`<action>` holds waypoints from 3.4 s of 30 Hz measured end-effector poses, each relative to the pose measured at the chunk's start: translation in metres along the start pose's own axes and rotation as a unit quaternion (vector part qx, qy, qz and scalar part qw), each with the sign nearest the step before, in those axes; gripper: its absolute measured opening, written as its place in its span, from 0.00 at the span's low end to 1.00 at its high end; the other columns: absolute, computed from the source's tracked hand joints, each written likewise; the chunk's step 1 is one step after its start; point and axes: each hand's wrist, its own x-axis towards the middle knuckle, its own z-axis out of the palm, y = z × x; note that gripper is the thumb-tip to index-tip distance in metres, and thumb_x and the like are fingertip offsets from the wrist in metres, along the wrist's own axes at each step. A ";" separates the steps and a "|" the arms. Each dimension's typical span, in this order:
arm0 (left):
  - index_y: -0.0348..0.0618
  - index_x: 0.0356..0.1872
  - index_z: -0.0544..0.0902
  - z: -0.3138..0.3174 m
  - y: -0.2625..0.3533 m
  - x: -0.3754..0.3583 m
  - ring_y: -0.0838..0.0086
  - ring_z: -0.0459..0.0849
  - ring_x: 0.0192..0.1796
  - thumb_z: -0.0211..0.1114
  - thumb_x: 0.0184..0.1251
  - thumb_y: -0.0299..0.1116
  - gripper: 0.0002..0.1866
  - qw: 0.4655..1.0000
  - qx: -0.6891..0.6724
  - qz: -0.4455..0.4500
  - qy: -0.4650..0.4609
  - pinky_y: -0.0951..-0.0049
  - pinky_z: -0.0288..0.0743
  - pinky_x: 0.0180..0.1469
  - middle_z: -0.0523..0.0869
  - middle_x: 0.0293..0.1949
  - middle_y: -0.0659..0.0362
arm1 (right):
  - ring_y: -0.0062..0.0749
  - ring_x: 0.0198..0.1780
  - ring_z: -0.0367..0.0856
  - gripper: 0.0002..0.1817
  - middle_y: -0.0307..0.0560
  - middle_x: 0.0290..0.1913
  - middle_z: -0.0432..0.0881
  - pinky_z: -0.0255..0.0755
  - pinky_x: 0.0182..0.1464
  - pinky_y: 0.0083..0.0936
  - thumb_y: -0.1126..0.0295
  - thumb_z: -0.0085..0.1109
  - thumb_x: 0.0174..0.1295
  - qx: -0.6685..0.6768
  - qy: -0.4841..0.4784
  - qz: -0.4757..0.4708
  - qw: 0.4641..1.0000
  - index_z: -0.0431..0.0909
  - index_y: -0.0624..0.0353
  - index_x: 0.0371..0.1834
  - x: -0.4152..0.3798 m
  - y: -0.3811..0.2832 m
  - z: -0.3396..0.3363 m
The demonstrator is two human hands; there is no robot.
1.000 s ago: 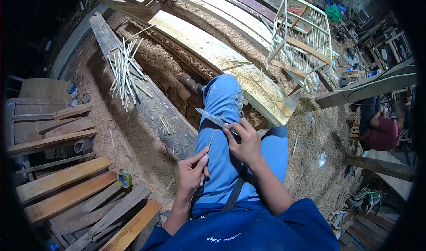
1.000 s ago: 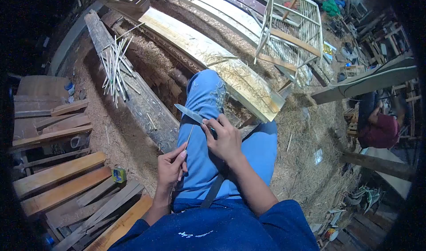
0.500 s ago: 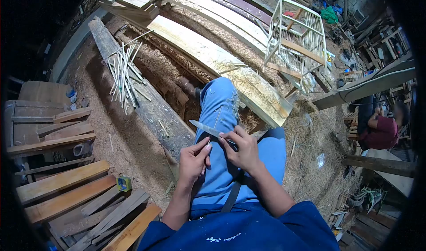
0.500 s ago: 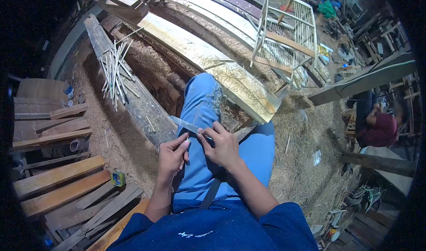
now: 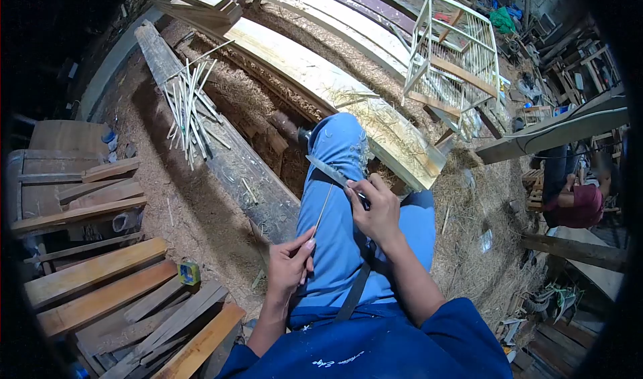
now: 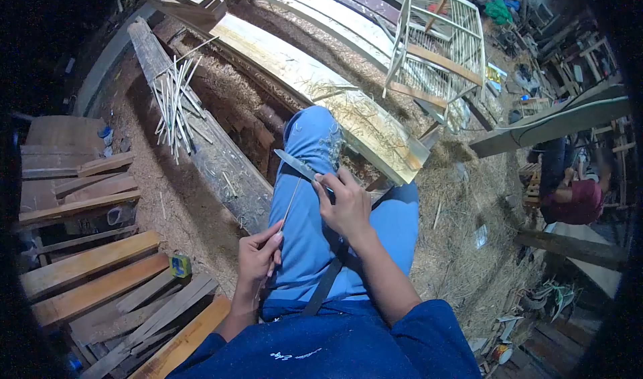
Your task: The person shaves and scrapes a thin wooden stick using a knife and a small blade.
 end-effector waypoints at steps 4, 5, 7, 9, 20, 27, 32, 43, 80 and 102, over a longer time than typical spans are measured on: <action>0.37 0.62 0.86 -0.005 0.000 -0.014 0.86 0.67 0.11 0.66 0.78 0.31 0.16 1.000 -0.016 0.003 0.004 0.83 0.59 0.13 0.83 0.18 0.60 | 0.37 0.28 0.80 0.08 0.47 0.34 0.83 0.73 0.34 0.34 0.68 0.69 0.66 0.161 0.048 0.057 0.984 0.88 0.57 0.45 -0.001 0.005 0.007; 0.37 0.62 0.85 -0.003 0.000 -0.015 0.86 0.68 0.11 0.67 0.78 0.31 0.17 1.000 -0.013 0.007 0.000 0.83 0.59 0.13 0.83 0.19 0.60 | 0.23 0.29 0.74 0.10 0.41 0.30 0.83 0.70 0.36 0.26 0.68 0.71 0.67 0.226 0.038 0.130 0.965 0.88 0.61 0.47 0.000 0.006 0.008; 0.37 0.62 0.85 -0.003 -0.001 -0.016 0.86 0.68 0.11 0.67 0.78 0.31 0.17 1.000 -0.016 0.010 -0.007 0.83 0.59 0.13 0.83 0.19 0.59 | 0.19 0.29 0.72 0.11 0.36 0.28 0.80 0.68 0.34 0.22 0.66 0.72 0.68 0.263 0.002 0.195 0.945 0.88 0.62 0.45 0.003 0.001 -0.003; 0.38 0.62 0.86 -0.003 -0.001 -0.016 0.86 0.68 0.11 0.67 0.77 0.31 0.16 0.999 -0.013 0.021 -0.020 0.83 0.59 0.13 0.83 0.18 0.60 | 0.09 0.27 0.65 0.14 0.25 0.24 0.73 0.57 0.28 0.17 0.61 0.73 0.68 0.333 -0.010 0.219 0.917 0.88 0.63 0.39 0.005 -0.004 -0.002; 0.39 0.62 0.86 -0.009 0.015 -0.009 0.87 0.71 0.14 0.67 0.77 0.31 0.16 0.994 0.050 0.030 -0.089 0.82 0.61 0.16 0.85 0.21 0.61 | 0.09 0.17 0.61 0.14 0.27 0.19 0.72 0.50 0.20 0.17 0.62 0.69 0.72 0.483 -0.125 0.292 0.816 0.84 0.61 0.34 0.003 -0.001 -0.017; 0.33 0.60 0.86 -0.033 0.021 0.002 0.84 0.79 0.20 0.69 0.72 0.27 0.17 0.989 0.022 0.036 -0.139 0.83 0.71 0.21 0.90 0.29 0.56 | 0.10 0.16 0.60 0.15 0.31 0.19 0.73 0.50 0.19 0.16 0.62 0.66 0.74 0.480 -0.093 0.280 0.826 0.85 0.66 0.42 0.004 0.006 -0.027; 0.33 0.60 0.86 -0.043 0.028 0.005 0.84 0.80 0.21 0.68 0.72 0.27 0.18 0.987 0.031 0.045 -0.151 0.82 0.73 0.23 0.91 0.31 0.55 | 0.08 0.19 0.64 0.12 0.31 0.24 0.80 0.54 0.21 0.15 0.64 0.68 0.73 0.493 -0.104 0.256 0.825 0.86 0.64 0.45 0.006 0.009 -0.032; 0.34 0.51 0.90 -0.044 0.033 0.008 0.86 0.73 0.20 0.67 0.77 0.32 0.12 0.984 0.114 0.001 -0.139 0.82 0.63 0.22 0.81 0.22 0.64 | 0.09 0.23 0.66 0.13 0.38 0.36 0.88 0.56 0.22 0.14 0.69 0.63 0.76 0.477 0.038 0.292 0.828 0.84 0.68 0.53 0.014 0.026 -0.025; 0.37 0.33 0.84 0.012 0.001 0.026 0.93 0.63 0.23 0.70 0.75 0.30 0.10 0.982 0.127 0.121 0.067 0.81 0.50 0.24 0.74 0.21 0.75 | 0.39 0.24 0.80 0.21 0.41 0.28 0.77 0.72 0.26 0.39 0.62 0.70 0.64 -0.023 -0.027 -0.077 0.996 0.86 0.34 0.62 -0.046 -0.002 0.005; 0.33 0.35 0.87 0.014 0.007 0.038 0.92 0.63 0.22 0.70 0.74 0.31 0.10 0.980 0.128 0.118 0.094 0.79 0.50 0.23 0.72 0.18 0.74 | 0.50 0.45 0.88 0.14 0.59 0.45 0.87 0.80 0.47 0.37 0.80 0.64 0.66 0.132 -0.075 -0.029 0.988 0.82 0.62 0.55 -0.025 -0.001 -0.009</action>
